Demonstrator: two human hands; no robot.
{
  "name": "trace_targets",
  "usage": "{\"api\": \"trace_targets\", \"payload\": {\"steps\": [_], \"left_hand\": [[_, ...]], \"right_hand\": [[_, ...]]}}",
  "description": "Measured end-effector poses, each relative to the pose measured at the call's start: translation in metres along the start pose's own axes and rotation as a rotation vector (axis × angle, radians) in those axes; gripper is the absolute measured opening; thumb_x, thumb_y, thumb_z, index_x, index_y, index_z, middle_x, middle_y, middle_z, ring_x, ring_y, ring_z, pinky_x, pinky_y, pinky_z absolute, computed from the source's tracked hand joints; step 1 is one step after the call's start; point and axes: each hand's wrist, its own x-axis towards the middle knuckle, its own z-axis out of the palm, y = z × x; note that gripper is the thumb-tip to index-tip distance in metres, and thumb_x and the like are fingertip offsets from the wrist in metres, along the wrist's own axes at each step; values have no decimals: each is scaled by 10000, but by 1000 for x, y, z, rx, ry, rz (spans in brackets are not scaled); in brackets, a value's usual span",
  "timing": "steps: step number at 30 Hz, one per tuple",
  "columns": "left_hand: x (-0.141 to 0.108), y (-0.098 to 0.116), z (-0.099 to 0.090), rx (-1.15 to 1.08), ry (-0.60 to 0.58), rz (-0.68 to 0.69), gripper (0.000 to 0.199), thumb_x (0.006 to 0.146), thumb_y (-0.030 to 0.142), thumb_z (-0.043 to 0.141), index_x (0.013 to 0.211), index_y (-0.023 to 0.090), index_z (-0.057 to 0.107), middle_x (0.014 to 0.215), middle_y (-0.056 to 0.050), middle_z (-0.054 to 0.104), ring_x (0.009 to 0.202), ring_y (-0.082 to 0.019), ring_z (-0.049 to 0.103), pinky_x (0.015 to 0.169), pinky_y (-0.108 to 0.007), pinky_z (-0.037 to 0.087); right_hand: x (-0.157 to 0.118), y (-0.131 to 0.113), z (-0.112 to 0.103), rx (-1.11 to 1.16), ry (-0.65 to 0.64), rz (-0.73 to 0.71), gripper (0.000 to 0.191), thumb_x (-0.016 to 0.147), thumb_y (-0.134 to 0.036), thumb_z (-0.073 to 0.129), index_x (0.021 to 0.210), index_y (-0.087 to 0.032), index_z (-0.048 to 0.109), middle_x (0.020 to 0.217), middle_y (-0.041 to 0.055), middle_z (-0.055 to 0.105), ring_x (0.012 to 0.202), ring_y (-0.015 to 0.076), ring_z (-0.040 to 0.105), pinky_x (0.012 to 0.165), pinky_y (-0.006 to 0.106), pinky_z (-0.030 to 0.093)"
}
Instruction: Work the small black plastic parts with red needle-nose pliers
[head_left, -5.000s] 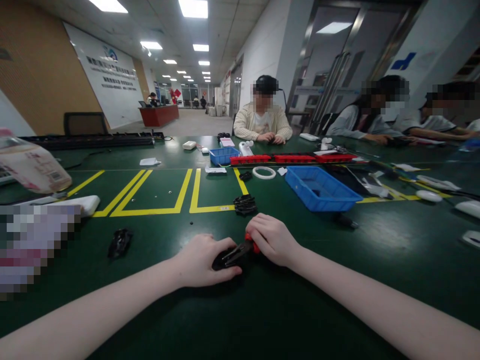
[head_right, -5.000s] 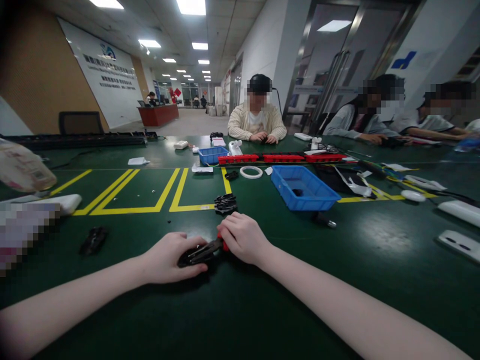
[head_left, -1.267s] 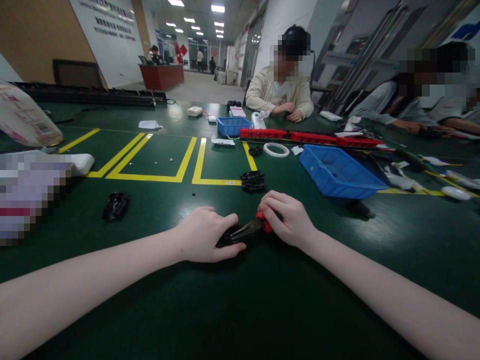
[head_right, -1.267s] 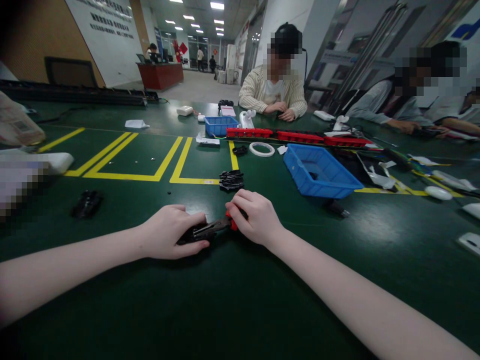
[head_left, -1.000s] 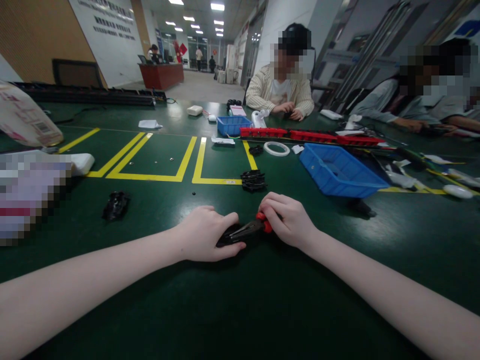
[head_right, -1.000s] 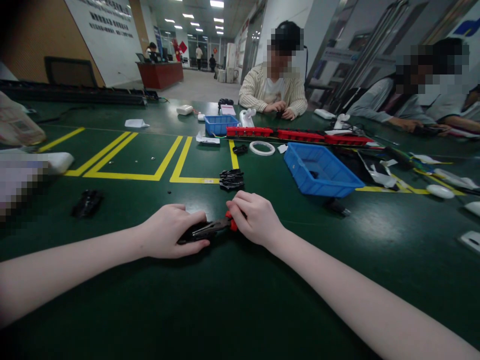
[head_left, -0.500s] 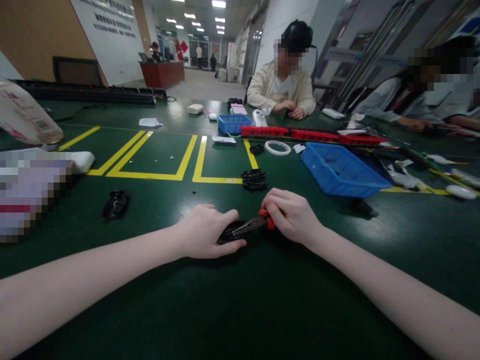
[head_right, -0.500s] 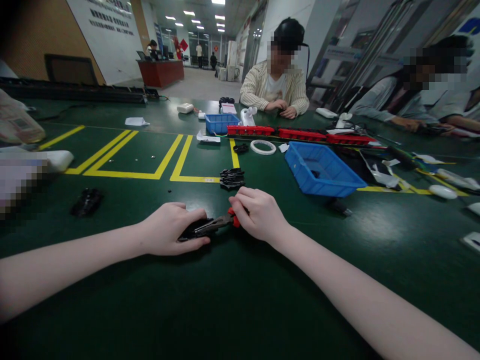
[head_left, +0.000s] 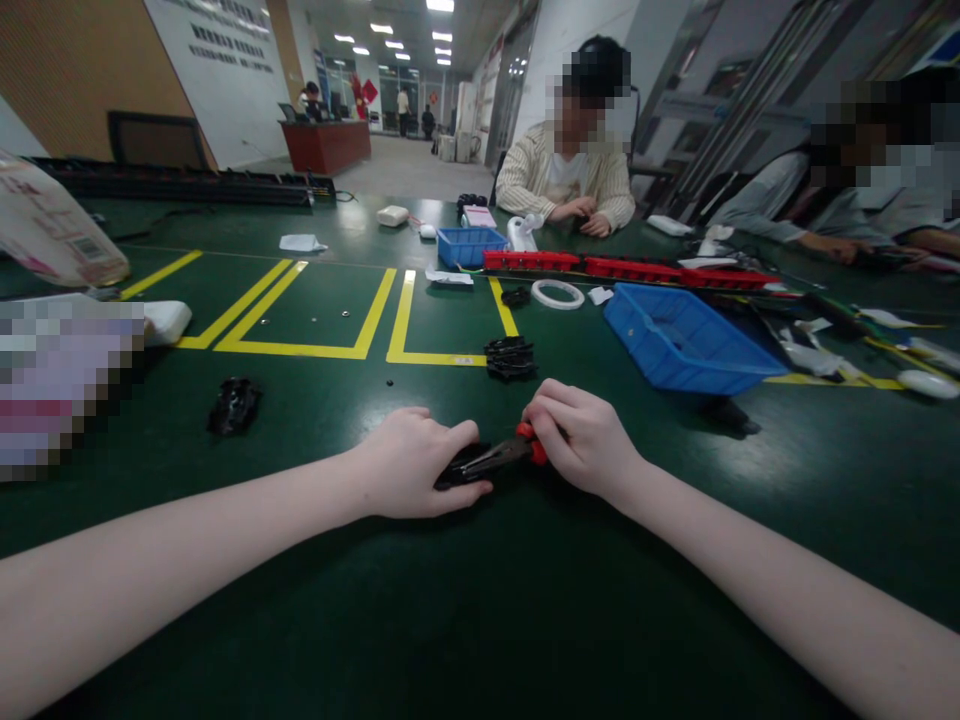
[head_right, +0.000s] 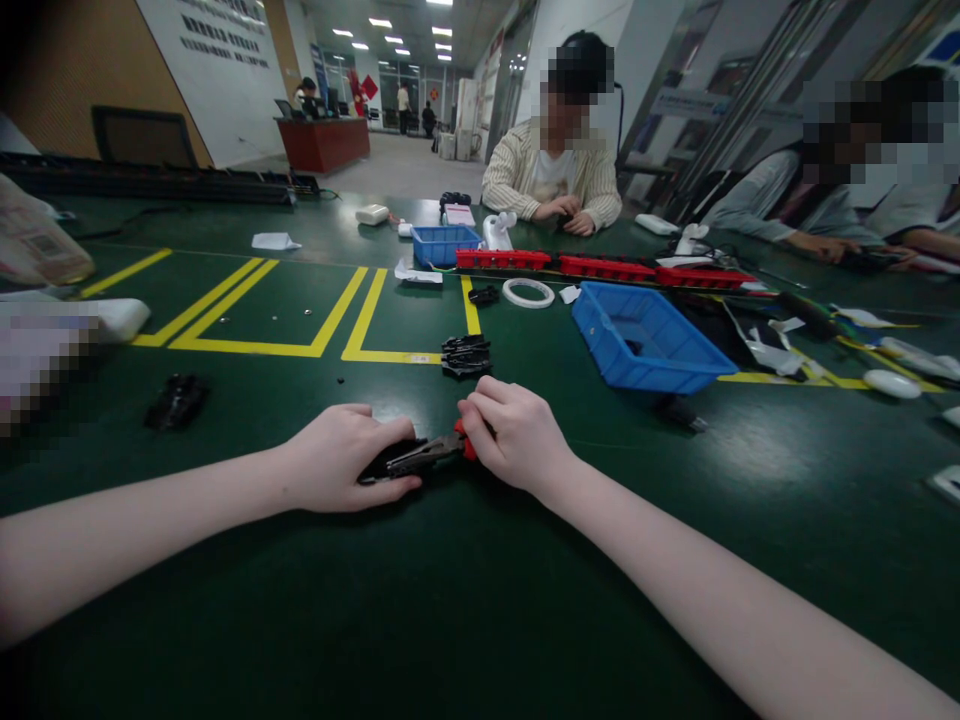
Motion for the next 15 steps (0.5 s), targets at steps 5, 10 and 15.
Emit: {"api": "trace_targets", "payload": {"steps": [5, 10, 15], "left_hand": [[1, 0, 0, -7, -4, 11, 333, 915, 520, 496, 919, 192, 549, 676, 1, 626, 539, -162, 567, 615, -302, 458], [0, -1, 0, -15, -7, 28, 334, 918, 526, 486, 926, 197, 538, 691, 1, 636, 545, -163, 580, 613, -301, 453], [-3, 3, -3, 3, -43, 45, 328, 908, 516, 508, 1007, 204, 519, 761, -1, 673, 598, -174, 627, 601, -295, 449]], "right_hand": [[0, 5, -1, 2, -12, 1, 372, 986, -252, 340, 715, -176, 584, 737, 36, 544, 622, 134, 492, 587, 285, 376], [0, 4, 0, 21, -24, 11, 381, 993, -266, 339, 722, -173, 590, 740, 37, 543, 624, 134, 502, 580, 280, 385], [-4, 4, -3, 25, -26, 44, 371, 994, -296, 365, 732, -179, 599, 768, 45, 568, 644, 139, 522, 593, 284, 403]]}}
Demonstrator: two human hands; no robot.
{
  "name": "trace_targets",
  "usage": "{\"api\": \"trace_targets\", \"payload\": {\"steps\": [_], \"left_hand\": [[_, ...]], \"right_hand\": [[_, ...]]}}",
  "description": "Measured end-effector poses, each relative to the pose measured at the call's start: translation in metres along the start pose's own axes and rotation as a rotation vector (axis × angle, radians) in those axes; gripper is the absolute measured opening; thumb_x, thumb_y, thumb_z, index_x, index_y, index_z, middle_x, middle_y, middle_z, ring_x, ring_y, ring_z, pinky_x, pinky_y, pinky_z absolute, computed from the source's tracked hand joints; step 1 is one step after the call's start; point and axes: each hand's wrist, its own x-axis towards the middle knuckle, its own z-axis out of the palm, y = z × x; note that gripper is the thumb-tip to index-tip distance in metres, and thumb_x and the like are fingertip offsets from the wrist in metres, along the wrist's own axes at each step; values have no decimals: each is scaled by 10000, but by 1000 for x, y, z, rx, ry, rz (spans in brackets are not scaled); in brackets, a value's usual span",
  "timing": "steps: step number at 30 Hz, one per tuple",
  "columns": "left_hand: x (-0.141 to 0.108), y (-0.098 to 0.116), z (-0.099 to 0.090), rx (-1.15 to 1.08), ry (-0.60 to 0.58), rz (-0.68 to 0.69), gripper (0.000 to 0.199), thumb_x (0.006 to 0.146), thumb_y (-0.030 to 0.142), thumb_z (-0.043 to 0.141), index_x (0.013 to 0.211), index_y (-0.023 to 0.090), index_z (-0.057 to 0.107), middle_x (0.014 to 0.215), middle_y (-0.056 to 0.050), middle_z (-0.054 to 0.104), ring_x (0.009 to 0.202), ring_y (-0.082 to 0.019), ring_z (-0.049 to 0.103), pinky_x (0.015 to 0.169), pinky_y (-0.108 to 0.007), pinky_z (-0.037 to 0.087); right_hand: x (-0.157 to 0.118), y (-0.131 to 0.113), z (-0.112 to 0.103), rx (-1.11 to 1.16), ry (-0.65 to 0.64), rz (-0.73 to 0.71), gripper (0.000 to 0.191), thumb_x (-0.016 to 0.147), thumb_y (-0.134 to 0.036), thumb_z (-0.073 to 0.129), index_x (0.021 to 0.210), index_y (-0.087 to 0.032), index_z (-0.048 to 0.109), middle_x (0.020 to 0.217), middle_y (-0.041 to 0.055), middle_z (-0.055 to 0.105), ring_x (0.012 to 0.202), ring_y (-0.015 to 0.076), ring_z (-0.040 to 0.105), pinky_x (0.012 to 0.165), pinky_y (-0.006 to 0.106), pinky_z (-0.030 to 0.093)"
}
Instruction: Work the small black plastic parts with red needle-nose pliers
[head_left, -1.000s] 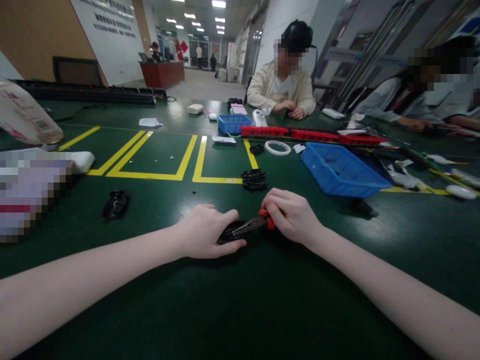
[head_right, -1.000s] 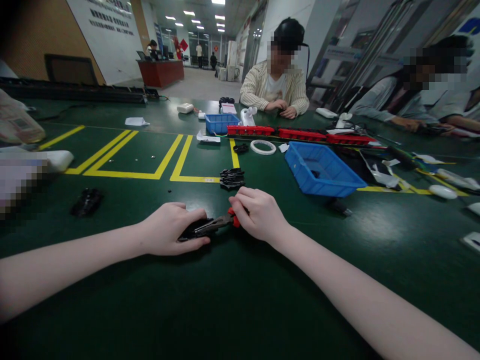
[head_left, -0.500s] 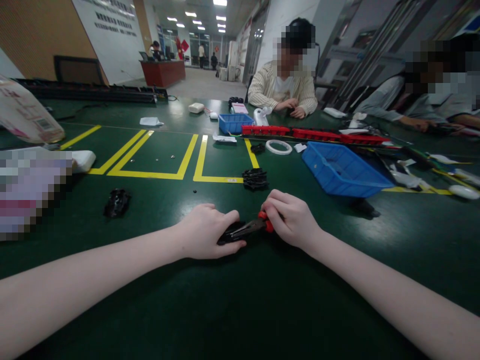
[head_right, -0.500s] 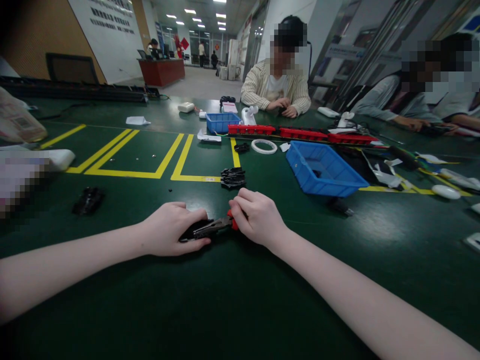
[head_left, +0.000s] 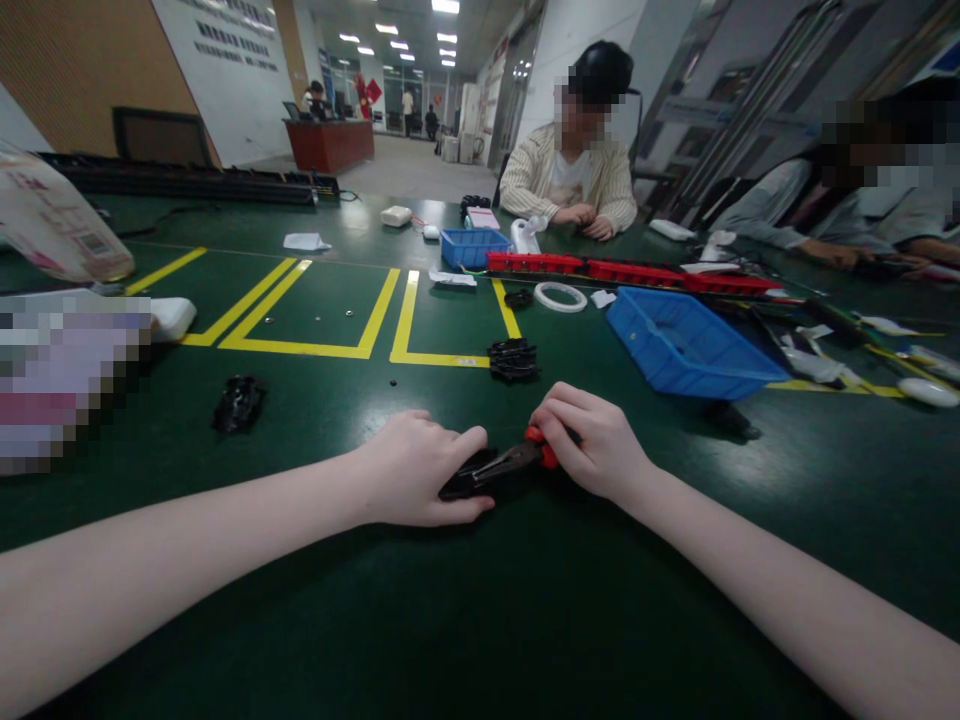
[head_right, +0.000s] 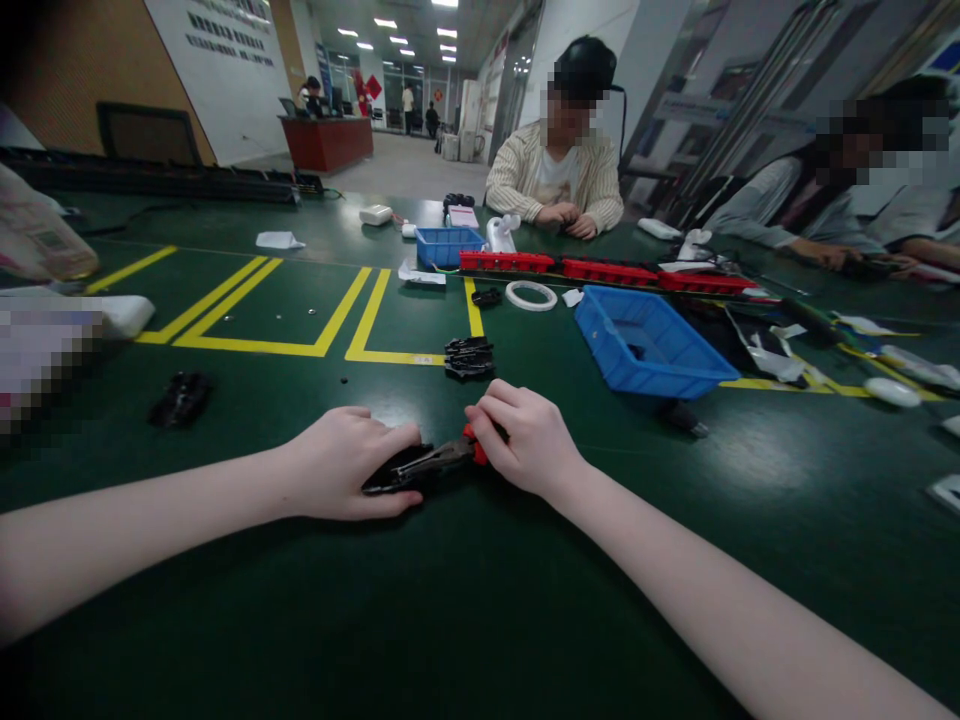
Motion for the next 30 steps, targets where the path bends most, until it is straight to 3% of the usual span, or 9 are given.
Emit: {"api": "trace_targets", "payload": {"steps": [13, 22, 25, 27, 30], "left_hand": [[-9, 12, -5, 156, -9, -28, 498, 871, 614, 519, 1069, 160, 583, 918, -66, 709, 762, -224, 676, 662, -334, 462], [-14, 4, -11, 271, 38, 71, 685, 806, 797, 444, 907, 152, 651, 799, -59, 686, 662, -198, 609, 643, -329, 380], [-15, 2, -16, 236, 111, 80, 831, 715, 884, 438, 1018, 138, 641, 957, -103, 680, 770, -235, 603, 690, -350, 386], [-15, 1, -16, 157, 137, 103, 914, 697, 877, 480, 1218, 130, 567, 1185, -143, 630, 970, -284, 593, 808, -374, 399], [-14, -3, -14, 17, 80, 156, 972, 729, 799, 564, 1419, 138, 385, 1401, -158, 501, 1214, -311, 495, 1011, -400, 331]], "right_hand": [[-4, 13, -4, -88, -14, 160, 352, 994, -356, 391, 763, -188, 597, 842, 55, 608, 715, 168, 569, 632, 306, 418], [-5, 28, -5, -59, -26, 187, 239, 966, -370, 454, 936, -211, 628, 977, 84, 632, 917, 241, 599, 766, 395, 485], [-16, 40, -13, -45, -28, 120, 268, 921, -420, 546, 1076, -212, 617, 1099, 113, 622, 1039, 283, 579, 878, 479, 472], [-27, 49, -19, -37, -74, 88, 412, 881, -457, 609, 1214, -217, 574, 1234, 130, 580, 1151, 304, 536, 961, 514, 444], [-43, 60, -25, -19, -182, 119, 652, 826, -527, 664, 1368, -219, 470, 1343, 145, 512, 1236, 315, 488, 1016, 527, 425]]}}
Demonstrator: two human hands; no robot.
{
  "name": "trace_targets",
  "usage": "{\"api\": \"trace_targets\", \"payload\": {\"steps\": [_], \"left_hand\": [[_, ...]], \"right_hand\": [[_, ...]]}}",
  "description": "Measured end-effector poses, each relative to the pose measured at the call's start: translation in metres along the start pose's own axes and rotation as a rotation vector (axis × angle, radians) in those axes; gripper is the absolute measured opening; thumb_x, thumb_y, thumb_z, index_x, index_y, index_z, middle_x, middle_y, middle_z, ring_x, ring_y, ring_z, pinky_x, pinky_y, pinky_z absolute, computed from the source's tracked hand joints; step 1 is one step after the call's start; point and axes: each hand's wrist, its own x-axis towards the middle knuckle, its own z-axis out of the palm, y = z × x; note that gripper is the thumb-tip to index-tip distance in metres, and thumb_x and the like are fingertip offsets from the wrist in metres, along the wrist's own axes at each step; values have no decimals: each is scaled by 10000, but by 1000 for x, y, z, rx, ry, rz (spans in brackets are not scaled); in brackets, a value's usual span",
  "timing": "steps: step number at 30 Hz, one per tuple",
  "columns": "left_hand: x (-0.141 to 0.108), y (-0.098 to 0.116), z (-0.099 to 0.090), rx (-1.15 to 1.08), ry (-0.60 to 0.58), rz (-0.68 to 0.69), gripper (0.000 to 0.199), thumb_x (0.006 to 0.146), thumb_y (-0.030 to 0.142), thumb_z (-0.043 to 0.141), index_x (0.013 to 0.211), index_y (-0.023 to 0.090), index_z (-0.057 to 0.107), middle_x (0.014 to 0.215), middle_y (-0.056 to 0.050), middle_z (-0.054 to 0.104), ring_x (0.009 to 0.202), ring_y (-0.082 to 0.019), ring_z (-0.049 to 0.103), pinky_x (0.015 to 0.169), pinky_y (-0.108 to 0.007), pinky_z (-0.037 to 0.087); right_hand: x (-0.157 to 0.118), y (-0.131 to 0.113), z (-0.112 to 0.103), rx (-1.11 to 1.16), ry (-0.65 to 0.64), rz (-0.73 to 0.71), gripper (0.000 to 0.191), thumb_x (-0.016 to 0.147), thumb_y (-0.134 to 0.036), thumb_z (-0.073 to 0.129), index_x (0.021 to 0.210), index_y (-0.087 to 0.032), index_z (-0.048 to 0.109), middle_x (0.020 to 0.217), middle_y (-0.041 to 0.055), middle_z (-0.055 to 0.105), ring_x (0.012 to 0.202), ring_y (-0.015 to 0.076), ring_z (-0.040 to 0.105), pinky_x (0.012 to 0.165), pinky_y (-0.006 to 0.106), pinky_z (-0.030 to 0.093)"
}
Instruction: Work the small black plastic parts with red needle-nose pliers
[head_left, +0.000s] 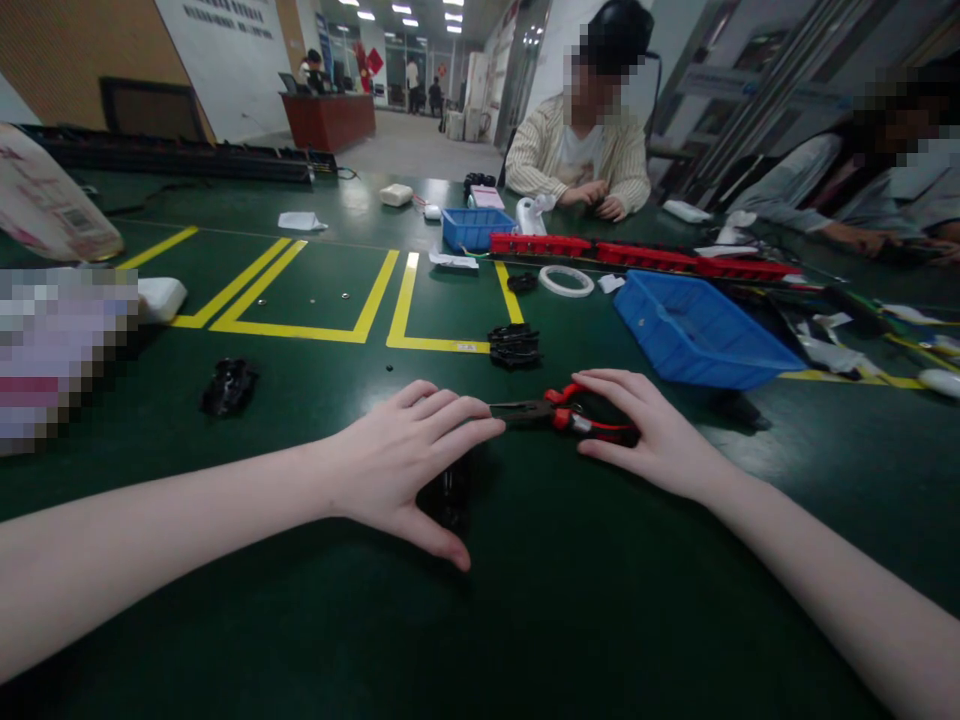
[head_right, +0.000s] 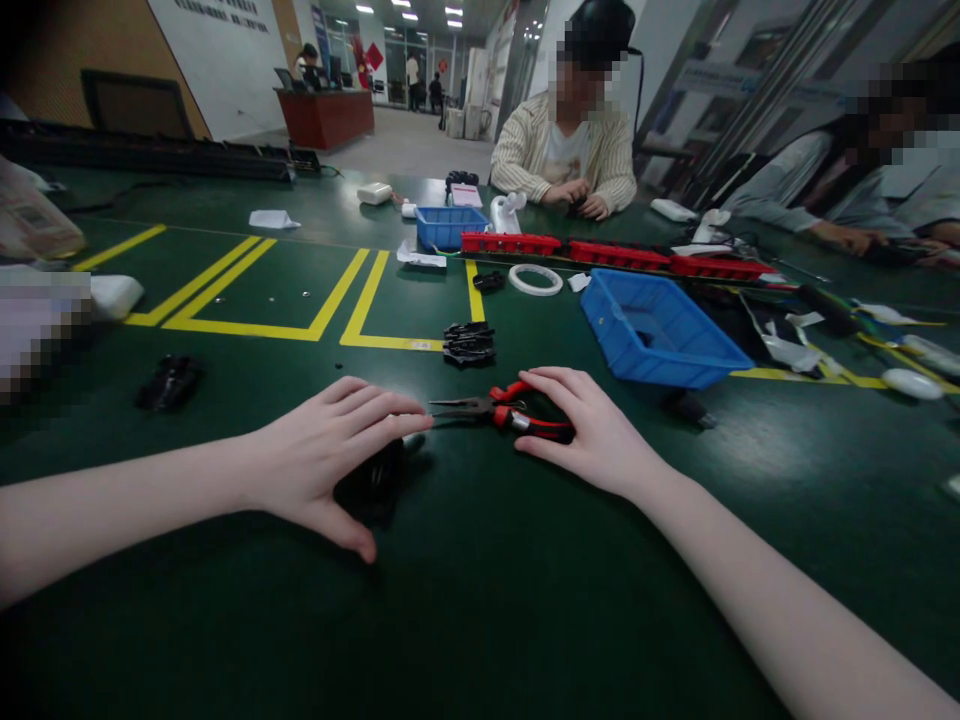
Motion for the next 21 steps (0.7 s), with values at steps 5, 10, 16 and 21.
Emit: {"api": "trace_targets", "payload": {"steps": [5, 10, 16, 21], "left_hand": [[-1, -7, 7, -91, -69, -67, 1017, 664, 767, 660, 1429, 158, 381, 1392, -151, 495, 1209, -328, 492, 1010, -423, 358], [-4, 0, 11, -149, -45, -211, 898, 687, 680, 701, 1378, 178, 420, 1322, -121, 516, 1150, -305, 513, 957, -430, 435], [-7, -3, 9, -261, -24, -214, 732, 820, 489, 650, 1419, 202, 343, 1376, -122, 471, 1199, -284, 516, 987, -414, 459], [-12, -12, 5, -273, -85, -182, 777, 836, 400, 631, 1481, 194, 251, 1459, -138, 401, 1276, -300, 465, 1050, -428, 421]], "right_hand": [[-4, 7, 4, -10, 9, 77, 763, 796, -589, 667, 1400, -189, 427, 1332, 169, 507, 1230, 334, 494, 1013, 549, 429], [-5, 3, 4, 11, 39, 108, 636, 740, -613, 704, 1190, -195, 540, 1181, 143, 598, 1087, 335, 581, 904, 522, 501], [-22, -12, -6, -132, 169, 121, 589, 714, -618, 718, 1112, -213, 563, 1028, 128, 660, 944, 347, 626, 835, 547, 491], [-25, -20, -13, -199, 204, -53, 633, 777, -537, 682, 1299, -228, 499, 1087, 168, 626, 1021, 408, 593, 923, 609, 412]]}}
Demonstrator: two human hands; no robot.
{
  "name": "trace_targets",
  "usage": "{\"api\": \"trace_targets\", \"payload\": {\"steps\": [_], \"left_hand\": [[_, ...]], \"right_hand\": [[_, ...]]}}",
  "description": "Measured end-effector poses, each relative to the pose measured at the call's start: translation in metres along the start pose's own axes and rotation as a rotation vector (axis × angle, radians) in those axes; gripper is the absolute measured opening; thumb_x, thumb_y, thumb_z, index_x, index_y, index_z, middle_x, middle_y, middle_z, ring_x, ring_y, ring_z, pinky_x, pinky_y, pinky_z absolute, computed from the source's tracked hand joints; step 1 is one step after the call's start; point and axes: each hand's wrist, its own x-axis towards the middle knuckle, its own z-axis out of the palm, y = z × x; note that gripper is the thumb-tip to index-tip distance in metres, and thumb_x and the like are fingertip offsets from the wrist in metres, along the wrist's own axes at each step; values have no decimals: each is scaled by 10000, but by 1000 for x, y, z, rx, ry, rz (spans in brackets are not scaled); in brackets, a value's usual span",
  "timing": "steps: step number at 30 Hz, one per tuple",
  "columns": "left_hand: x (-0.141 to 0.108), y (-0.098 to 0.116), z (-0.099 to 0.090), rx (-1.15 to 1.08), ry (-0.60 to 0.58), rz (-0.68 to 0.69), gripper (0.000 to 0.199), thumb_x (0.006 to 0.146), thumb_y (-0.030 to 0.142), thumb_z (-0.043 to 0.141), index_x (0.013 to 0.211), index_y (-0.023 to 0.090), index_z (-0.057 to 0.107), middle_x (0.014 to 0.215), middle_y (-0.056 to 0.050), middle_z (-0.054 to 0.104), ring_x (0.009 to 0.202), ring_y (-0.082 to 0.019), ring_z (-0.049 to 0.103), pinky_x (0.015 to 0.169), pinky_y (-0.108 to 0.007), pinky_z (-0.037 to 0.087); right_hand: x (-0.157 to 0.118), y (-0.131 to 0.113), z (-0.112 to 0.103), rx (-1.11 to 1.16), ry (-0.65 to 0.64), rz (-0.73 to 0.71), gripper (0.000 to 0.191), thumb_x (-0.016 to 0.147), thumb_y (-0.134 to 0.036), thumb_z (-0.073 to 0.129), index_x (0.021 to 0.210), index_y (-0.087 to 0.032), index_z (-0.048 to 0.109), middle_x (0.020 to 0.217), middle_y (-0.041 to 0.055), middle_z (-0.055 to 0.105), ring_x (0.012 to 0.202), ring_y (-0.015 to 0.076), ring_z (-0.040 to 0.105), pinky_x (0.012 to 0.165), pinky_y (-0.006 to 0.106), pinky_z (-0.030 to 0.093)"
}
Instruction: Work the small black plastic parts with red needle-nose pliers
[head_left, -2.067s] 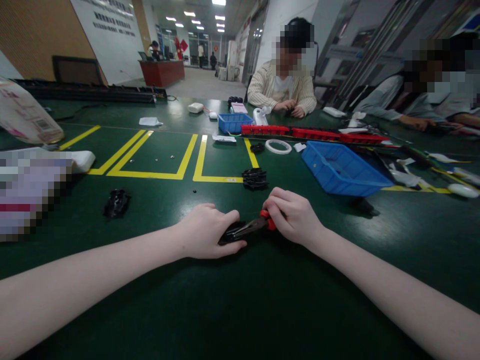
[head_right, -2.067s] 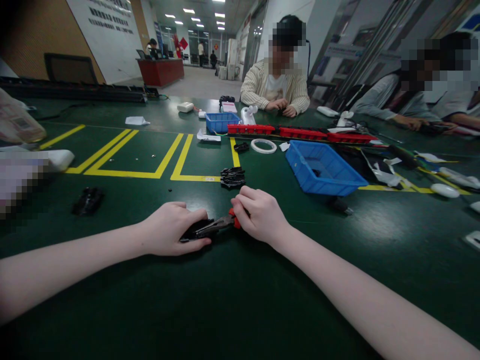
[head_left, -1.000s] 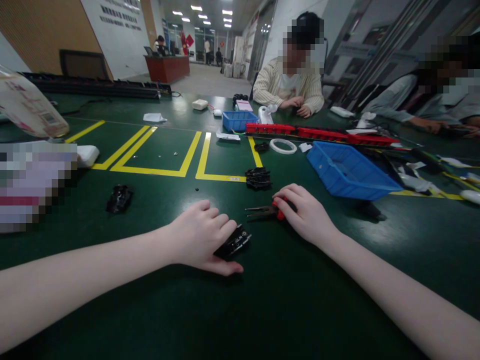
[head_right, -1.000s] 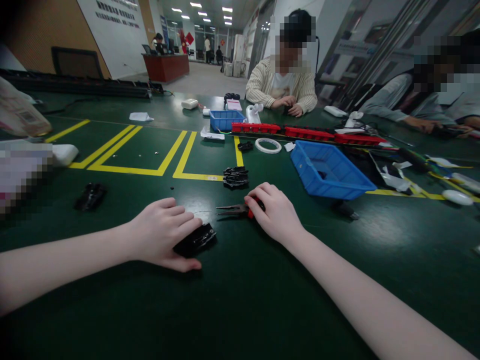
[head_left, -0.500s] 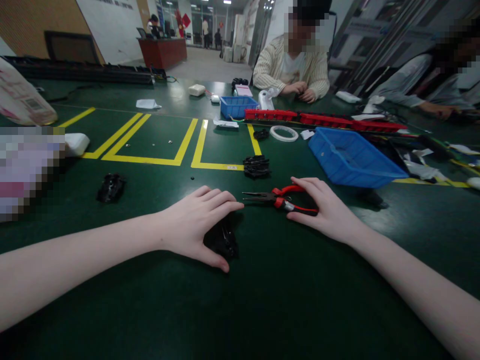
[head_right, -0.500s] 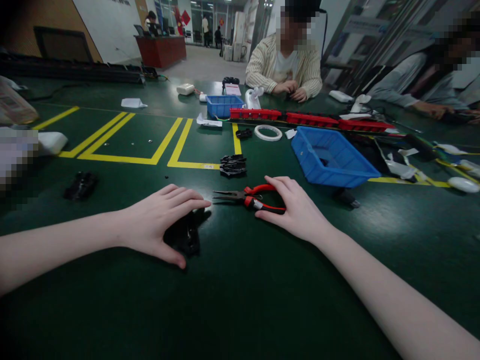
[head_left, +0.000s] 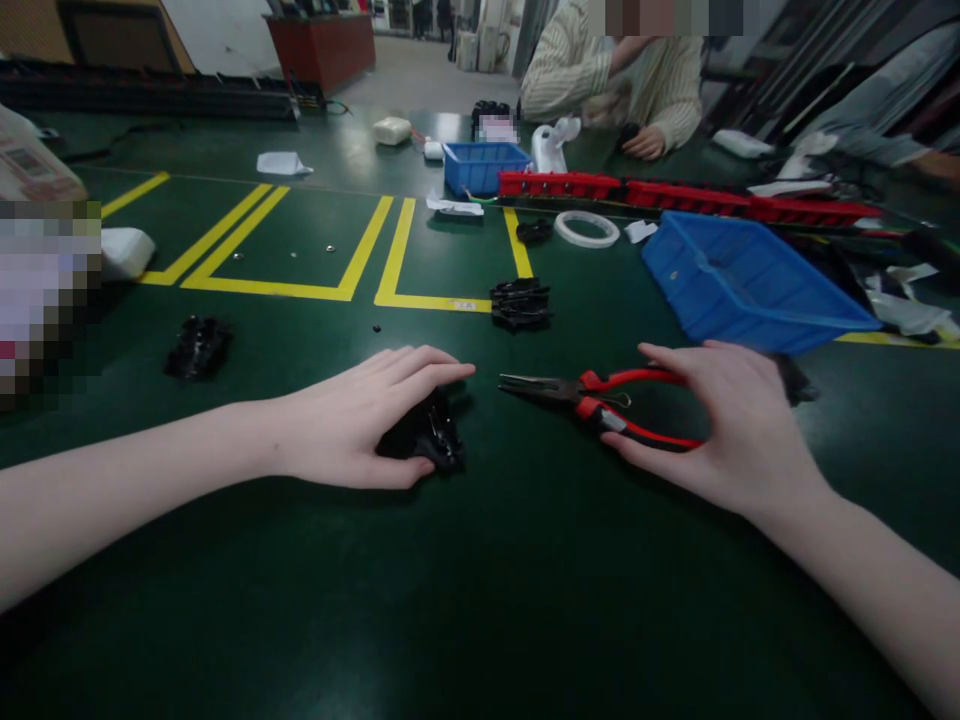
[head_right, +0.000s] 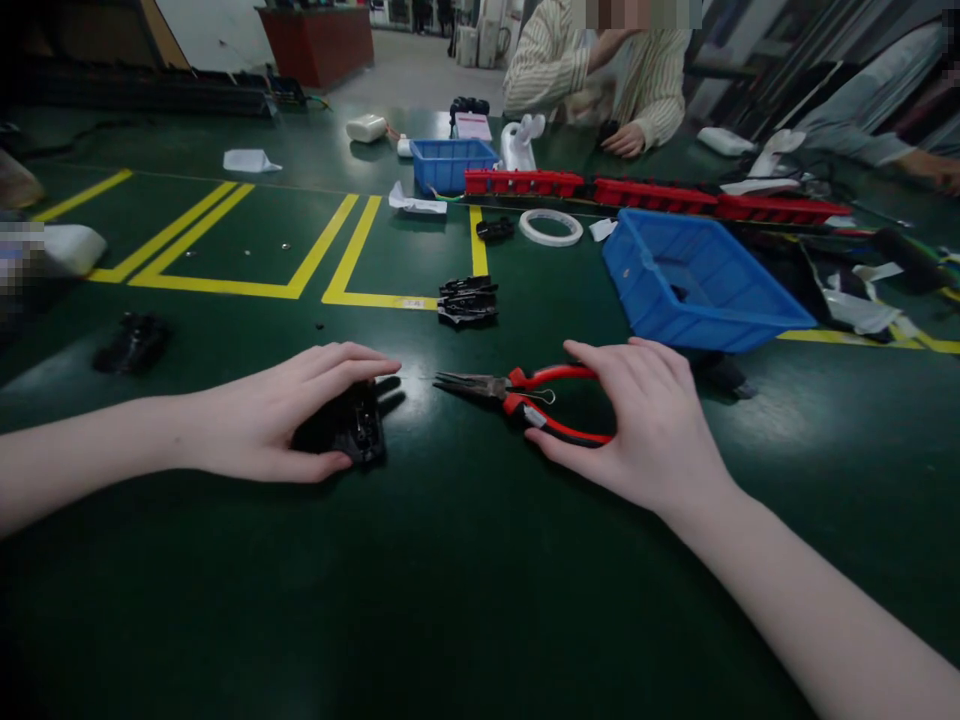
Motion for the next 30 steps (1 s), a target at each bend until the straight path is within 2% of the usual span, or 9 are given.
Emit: {"api": "trace_targets", "payload": {"steps": [2, 5, 8, 12, 15, 19, 24, 27, 30], "left_hand": [[-2, 1, 4, 0, 1, -4, 888, 811, 430, 652, 1517, 195, 167, 1507, -151, 341, 1324, -332, 415, 1077, -465, 392], [-3, 6, 12, 31, 58, -56, 1029, 766, 585, 668, 1529, 187, 103, 1526, -176, 305, 1343, -371, 382, 1081, -507, 369], [-2, 9, 15, 100, 126, -141, 990, 752, 687, 632, 1476, 149, 224, 1444, -191, 395, 1283, -381, 424, 1041, -519, 382], [3, 13, 12, 120, 126, -192, 803, 767, 696, 612, 1338, 164, 424, 1274, -138, 529, 1140, -335, 508, 958, -482, 432], [5, 16, 11, 27, 100, -120, 706, 825, 601, 613, 1362, 184, 421, 1272, -110, 543, 1148, -296, 507, 968, -432, 445], [6, 18, 13, -3, 48, -7, 760, 845, 494, 624, 1465, 187, 311, 1374, -123, 477, 1209, -291, 475, 1005, -417, 435], [6, 18, 20, 68, 61, -31, 937, 803, 554, 644, 1523, 164, 190, 1439, -155, 407, 1232, -327, 442, 1024, -461, 413], [7, 16, 21, 26, 85, -61, 920, 828, 583, 617, 1525, 166, 185, 1410, -152, 433, 1223, -320, 455, 1023, -455, 417], [8, 14, 17, -121, 98, -97, 842, 841, 532, 624, 1505, 180, 246, 1331, -130, 496, 1196, -299, 486, 1009, -437, 438]], "right_hand": [[1, -2, -1, -14, -34, -39, 650, 822, -487, 636, 1378, -215, 436, 1158, 197, 585, 1064, 436, 564, 877, 599, 439], [1, -6, -4, -43, -68, -90, 637, 838, -462, 611, 1379, -190, 415, 1178, 218, 561, 1026, 431, 576, 800, 569, 485], [2, -11, -7, -51, -51, -107, 598, 832, -471, 624, 1330, -194, 443, 1150, 203, 589, 994, 416, 597, 793, 563, 498], [2, -17, -12, -51, -50, -90, 610, 788, -540, 681, 1256, -186, 518, 1091, 183, 632, 946, 389, 618, 774, 540, 504], [0, -22, -11, -17, -59, -28, 622, 775, -583, 682, 1235, -188, 543, 1078, 163, 649, 937, 353, 633, 756, 501, 518], [0, -34, -3, 179, -85, 129, 553, 804, -544, 660, 1232, -210, 554, 1043, 110, 679, 837, 274, 659, 654, 413, 535], [5, -42, 3, 321, -79, 251, 433, 774, -515, 695, 1083, -220, 621, 979, 89, 692, 799, 262, 654, 636, 397, 533], [6, -40, 2, 330, -65, 298, 436, 760, -512, 708, 1077, -224, 627, 979, 85, 697, 801, 267, 656, 645, 401, 532], [6, -39, 0, 374, -43, 351, 436, 755, -517, 711, 1078, -235, 633, 982, 76, 700, 806, 263, 659, 647, 393, 533]]}}
